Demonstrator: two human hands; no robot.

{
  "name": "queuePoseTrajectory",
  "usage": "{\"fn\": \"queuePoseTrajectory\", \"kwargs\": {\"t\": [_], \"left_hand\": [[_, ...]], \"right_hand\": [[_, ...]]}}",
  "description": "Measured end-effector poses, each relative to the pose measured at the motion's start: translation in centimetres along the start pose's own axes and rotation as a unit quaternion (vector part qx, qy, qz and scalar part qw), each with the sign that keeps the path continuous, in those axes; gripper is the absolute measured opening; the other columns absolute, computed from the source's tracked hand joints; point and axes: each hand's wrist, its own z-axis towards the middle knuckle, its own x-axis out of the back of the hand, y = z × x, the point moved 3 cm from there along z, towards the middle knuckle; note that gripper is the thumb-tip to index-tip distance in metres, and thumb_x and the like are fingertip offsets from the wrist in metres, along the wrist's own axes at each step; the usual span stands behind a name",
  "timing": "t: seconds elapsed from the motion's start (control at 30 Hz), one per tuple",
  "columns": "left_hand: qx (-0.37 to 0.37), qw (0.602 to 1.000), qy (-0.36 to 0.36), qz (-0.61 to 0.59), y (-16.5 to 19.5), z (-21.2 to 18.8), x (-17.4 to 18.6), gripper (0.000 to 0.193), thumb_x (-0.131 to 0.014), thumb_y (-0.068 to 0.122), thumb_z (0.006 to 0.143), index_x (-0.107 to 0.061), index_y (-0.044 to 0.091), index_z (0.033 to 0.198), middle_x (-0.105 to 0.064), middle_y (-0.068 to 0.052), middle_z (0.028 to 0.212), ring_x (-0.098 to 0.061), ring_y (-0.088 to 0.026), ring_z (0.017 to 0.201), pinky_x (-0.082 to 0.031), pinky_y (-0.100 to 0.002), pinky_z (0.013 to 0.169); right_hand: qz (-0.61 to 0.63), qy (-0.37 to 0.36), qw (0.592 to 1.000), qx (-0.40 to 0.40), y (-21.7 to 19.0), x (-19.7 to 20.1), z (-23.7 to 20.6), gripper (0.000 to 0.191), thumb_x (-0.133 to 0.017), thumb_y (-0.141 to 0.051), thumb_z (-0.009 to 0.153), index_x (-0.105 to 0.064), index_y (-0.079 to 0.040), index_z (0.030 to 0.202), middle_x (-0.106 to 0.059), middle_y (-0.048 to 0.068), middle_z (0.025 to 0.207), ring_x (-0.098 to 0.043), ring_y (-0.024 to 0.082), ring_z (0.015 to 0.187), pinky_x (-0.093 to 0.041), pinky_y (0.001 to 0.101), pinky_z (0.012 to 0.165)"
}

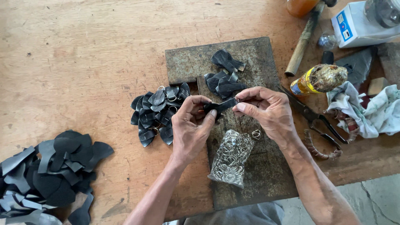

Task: The person picks up a black leather piece, threads a metal split key ring through a hole in it, and places the finished piece on a growing pile of completed keychains. They repeat this assembly cycle one piece at a time, taking rings from a plastic bag on the workbench.

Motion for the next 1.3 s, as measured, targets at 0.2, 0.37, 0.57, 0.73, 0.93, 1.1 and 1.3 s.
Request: {"fn": "queuePoseTrajectory", "kwargs": {"t": [0.2, 0.37, 0.57, 0.73, 0.93, 1.1, 1.3], "left_hand": [[0.014, 1.000, 0.008, -0.008, -0.6, 0.4, 0.6, 0.023, -0.072, 0.000, 0.093, -0.063, 0.004, 0.115, -0.073, -0.002, 0.095, -0.067, -0.004, 0.079, -0.057, -0.018, 0.068], [0.020, 0.999, -0.024, 0.009, -0.6, 0.1, 0.1, 0.023, -0.072, -0.001, 0.094, -0.064, 0.003, 0.115, -0.074, -0.003, 0.093, -0.065, -0.004, 0.079, -0.053, -0.018, 0.067], [-0.011, 0.998, -0.023, 0.050, -0.1, 0.3, 0.3, 0.024, -0.071, -0.002, 0.092, -0.064, 0.004, 0.114, -0.076, -0.002, 0.093, -0.070, -0.004, 0.082, -0.057, -0.018, 0.071], [0.023, 0.999, -0.031, 0.018, -0.1, 0.2, 0.1, 0.023, -0.075, 0.004, 0.093, -0.064, 0.005, 0.114, -0.075, -0.001, 0.094, -0.068, -0.005, 0.080, -0.055, -0.019, 0.067], [-0.028, 0.997, -0.046, 0.055, 0.2, 0.3, -0.7, 0.015, -0.078, 0.005, 0.092, -0.073, 0.005, 0.106, -0.077, -0.001, 0.093, -0.069, -0.004, 0.080, -0.058, -0.021, 0.069], [-0.056, 0.991, -0.059, 0.104, 0.4, 0.3, -0.5, 0.012, -0.076, 0.001, 0.090, -0.074, 0.003, 0.101, -0.079, -0.003, 0.091, -0.071, -0.006, 0.078, -0.058, -0.023, 0.068], [-0.066, 0.988, -0.052, 0.126, 0.2, 0.4, -0.7, 0.012, -0.074, -0.002, 0.090, -0.073, 0.003, 0.101, -0.078, -0.005, 0.090, -0.072, -0.008, 0.076, -0.057, -0.024, 0.065]], "right_hand": [[-0.002, 0.000, 1.000, 0.021, -0.3, -0.1, 0.0, 0.022, -0.075, 0.002, 0.090, -0.072, 0.002, 0.112, -0.075, 0.014, 0.108, -0.075, 0.019, 0.094, -0.066, 0.0316, 0.087], [-0.014, 0.006, 1.000, 0.001, -0.4, -0.3, -0.2, 0.024, -0.075, 0.001, 0.089, -0.074, 0.000, 0.113, -0.076, 0.013, 0.109, -0.075, 0.017, 0.095, -0.065, 0.0293, 0.087], [-0.113, -0.006, 0.993, 0.034, -0.6, -0.6, -0.3, 0.024, -0.079, -0.001, 0.088, -0.076, -0.002, 0.112, -0.078, 0.010, 0.111, -0.072, 0.011, 0.099, -0.062, 0.0248, 0.091], [-0.146, -0.010, 0.989, 0.032, -0.5, -1.0, -0.6, 0.025, -0.079, -0.002, 0.086, -0.076, -0.003, 0.111, -0.078, 0.007, 0.110, -0.072, 0.009, 0.100, -0.061, 0.0233, 0.091], [-0.134, -0.021, 0.990, 0.026, -0.5, -1.8, -0.9, 0.025, -0.080, -0.001, 0.085, -0.076, -0.003, 0.110, -0.078, 0.006, 0.109, -0.072, 0.010, 0.101, -0.062, 0.0238, 0.093], [-0.160, -0.025, 0.987, 0.024, -0.9, -2.1, -1.2, 0.025, -0.081, -0.001, 0.082, -0.077, -0.002, 0.107, -0.079, 0.008, 0.108, -0.074, 0.012, 0.099, -0.064, 0.0241, 0.090], [-0.200, -0.036, 0.977, 0.058, -1.6, -2.7, -1.6, 0.025, -0.081, -0.002, 0.084, -0.077, -0.002, 0.108, -0.078, 0.008, 0.110, -0.074, 0.012, 0.100, -0.063, 0.0230, 0.088]]}}
